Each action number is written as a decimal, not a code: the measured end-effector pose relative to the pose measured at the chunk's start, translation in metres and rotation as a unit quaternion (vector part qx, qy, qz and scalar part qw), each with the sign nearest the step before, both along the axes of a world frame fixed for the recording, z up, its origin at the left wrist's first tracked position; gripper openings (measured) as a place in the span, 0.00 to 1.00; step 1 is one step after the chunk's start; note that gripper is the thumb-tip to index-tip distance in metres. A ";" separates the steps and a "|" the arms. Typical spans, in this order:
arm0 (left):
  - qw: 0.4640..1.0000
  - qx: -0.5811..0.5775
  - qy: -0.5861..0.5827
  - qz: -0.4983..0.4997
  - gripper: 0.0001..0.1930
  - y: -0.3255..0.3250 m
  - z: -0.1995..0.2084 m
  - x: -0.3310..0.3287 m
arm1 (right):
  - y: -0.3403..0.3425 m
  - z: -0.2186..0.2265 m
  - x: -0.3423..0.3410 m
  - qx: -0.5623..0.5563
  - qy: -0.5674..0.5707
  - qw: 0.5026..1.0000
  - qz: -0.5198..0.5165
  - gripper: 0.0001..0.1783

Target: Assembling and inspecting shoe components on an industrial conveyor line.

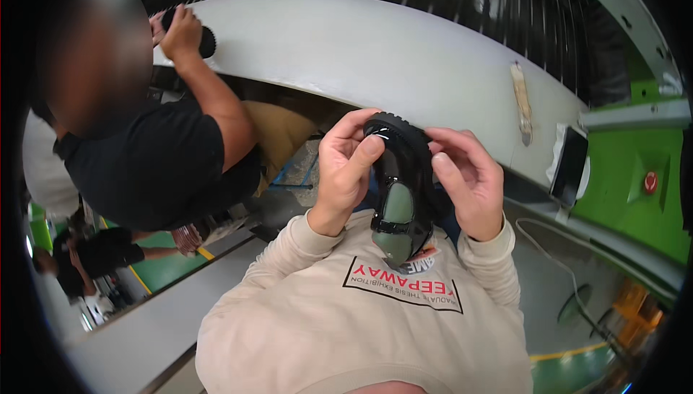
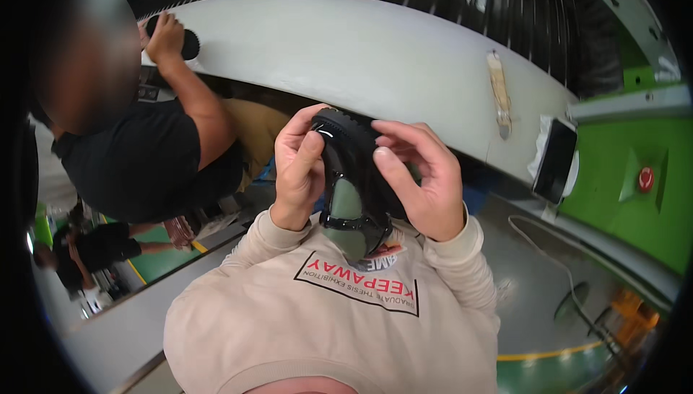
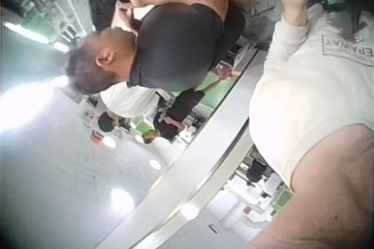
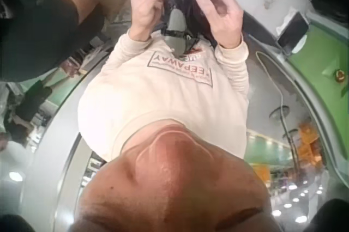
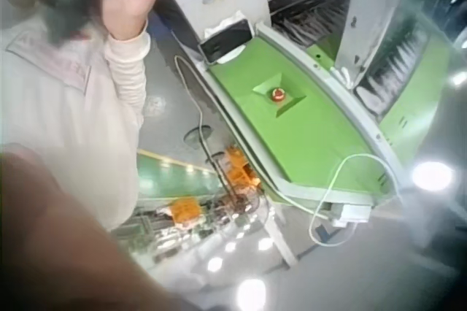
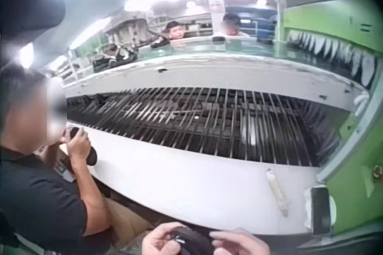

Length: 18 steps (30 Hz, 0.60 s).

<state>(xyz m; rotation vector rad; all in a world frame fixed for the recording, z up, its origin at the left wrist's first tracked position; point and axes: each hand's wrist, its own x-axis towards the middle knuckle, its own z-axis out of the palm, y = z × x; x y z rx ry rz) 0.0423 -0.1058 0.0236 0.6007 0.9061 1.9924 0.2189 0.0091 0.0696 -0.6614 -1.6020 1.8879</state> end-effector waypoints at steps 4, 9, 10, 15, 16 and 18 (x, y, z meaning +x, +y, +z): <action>0.999 -0.010 -0.015 -0.033 0.25 -0.006 -0.002 0.012 | 0.000 -0.010 0.004 0.032 0.026 0.999 0.007 0.14; 0.998 -0.030 -0.018 -0.047 0.27 -0.010 -0.001 0.016 | 0.004 -0.014 0.011 -0.023 0.066 0.997 0.044 0.08; 0.999 -0.029 -0.007 -0.044 0.27 -0.010 0.000 0.016 | 0.002 -0.012 0.009 -0.031 0.062 0.997 0.024 0.07; 0.997 -0.048 0.036 -0.038 0.28 -0.004 0.004 0.015 | -0.002 -0.004 0.009 0.186 -0.009 0.982 -0.040 0.07; 0.997 -0.046 0.036 -0.042 0.28 -0.001 0.004 0.014 | -0.002 0.000 0.009 0.208 -0.023 0.976 -0.056 0.07; 0.997 -0.043 0.047 -0.045 0.27 0.005 0.004 0.013 | 0.002 -0.004 0.012 0.197 -0.014 0.979 -0.055 0.08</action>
